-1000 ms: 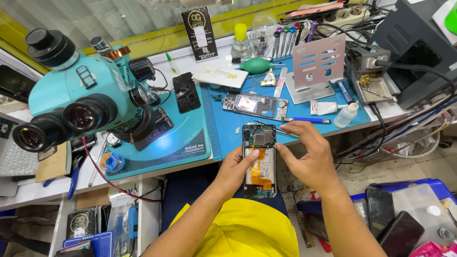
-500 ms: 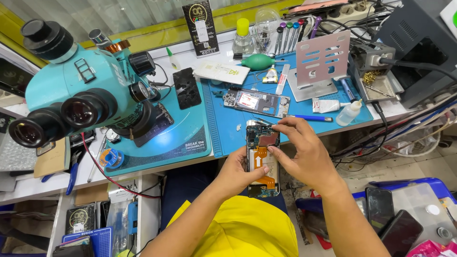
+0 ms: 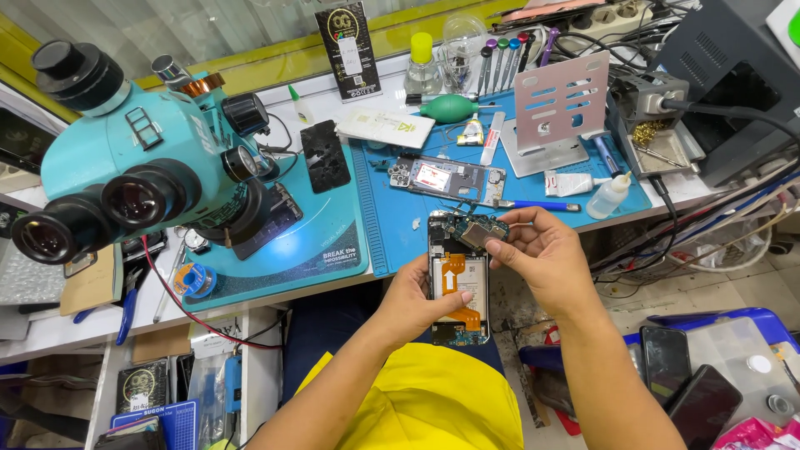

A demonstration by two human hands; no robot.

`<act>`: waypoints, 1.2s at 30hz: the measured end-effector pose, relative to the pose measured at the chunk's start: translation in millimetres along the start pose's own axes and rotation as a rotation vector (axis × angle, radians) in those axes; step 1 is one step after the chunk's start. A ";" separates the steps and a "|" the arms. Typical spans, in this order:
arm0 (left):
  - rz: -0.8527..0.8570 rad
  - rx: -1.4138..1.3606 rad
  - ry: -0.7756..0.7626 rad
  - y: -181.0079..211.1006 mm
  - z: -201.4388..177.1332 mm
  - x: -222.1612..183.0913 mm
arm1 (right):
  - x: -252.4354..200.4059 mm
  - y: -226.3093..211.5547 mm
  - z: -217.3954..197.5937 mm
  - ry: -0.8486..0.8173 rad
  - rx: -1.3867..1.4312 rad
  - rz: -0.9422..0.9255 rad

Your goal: A technician is repairing a smartphone at a workbench, connecting internal ribbon cables and testing the device's functionality.

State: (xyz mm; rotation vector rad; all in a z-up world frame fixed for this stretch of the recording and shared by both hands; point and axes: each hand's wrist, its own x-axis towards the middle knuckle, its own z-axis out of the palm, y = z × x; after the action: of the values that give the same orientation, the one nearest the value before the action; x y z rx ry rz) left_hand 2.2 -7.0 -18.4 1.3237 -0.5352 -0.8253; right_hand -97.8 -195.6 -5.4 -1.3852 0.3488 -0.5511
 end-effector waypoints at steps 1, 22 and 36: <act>-0.001 0.000 0.000 0.2 -0.3 -0.1 | 0.1 1.1 0.3 0.000 0.000 0.001; 0.055 -0.129 0.359 21.4 -70.8 -31.5 | 21.5 68.3 85.3 -0.023 -0.348 0.304; 0.030 -0.399 0.318 24.3 -66.4 18.5 | 33.3 -8.3 93.4 -0.225 -0.759 -0.345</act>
State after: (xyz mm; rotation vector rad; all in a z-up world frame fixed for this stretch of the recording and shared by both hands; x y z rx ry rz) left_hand 69.2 20.9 -9.5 1.0461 -0.1279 -0.6397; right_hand -21.1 -137.8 20.9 -2.2469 0.1304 -0.5583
